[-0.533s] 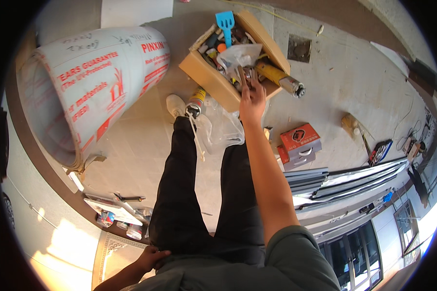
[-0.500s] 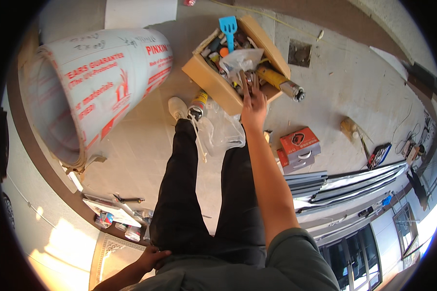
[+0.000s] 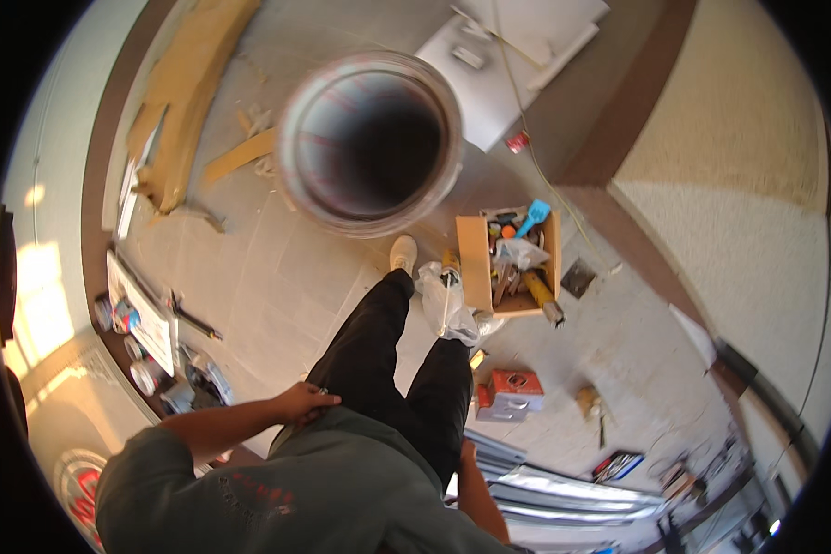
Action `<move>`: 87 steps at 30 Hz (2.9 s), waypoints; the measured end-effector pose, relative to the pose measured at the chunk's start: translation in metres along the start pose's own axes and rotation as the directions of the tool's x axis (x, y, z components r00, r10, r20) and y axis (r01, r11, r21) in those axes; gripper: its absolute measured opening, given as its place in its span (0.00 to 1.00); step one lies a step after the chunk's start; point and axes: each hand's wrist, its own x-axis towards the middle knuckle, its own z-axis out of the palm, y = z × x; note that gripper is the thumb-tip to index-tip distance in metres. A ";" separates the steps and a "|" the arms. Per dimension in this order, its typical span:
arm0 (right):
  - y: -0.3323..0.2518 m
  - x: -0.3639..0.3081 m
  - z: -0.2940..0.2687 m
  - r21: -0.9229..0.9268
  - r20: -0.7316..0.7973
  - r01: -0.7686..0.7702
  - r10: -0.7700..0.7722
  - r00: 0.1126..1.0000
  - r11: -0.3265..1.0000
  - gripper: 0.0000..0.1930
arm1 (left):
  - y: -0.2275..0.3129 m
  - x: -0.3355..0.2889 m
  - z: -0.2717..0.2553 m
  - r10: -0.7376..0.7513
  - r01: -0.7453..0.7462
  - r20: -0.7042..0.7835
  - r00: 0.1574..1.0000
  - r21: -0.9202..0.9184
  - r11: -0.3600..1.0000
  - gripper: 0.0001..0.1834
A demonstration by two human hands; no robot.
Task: The person walks through a construction area, retrieves a red sealant cartridge from a box, and prepares a caulking gun by attaching a nozzle and inserting the cartridge. They then cut the tip of the sealant tube with scissors.
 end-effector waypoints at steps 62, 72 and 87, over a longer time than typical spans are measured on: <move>-0.421 -0.076 0.266 -0.756 0.448 0.655 -0.722 0.527 0.008 0.20 | -0.867 0.230 0.289 -0.399 -0.650 -0.551 0.733 -0.740 -0.172 0.11; -0.524 -0.060 0.423 -0.875 0.483 0.413 -0.451 0.750 -0.250 0.23 | -0.785 0.220 0.319 -0.478 -0.512 -0.447 0.756 -0.859 -0.005 0.16; -0.906 -0.122 0.764 -0.717 0.636 0.657 -0.602 0.483 -0.231 0.19 | -0.870 0.086 -0.035 -0.731 -0.674 -0.337 0.594 -0.704 -0.223 0.26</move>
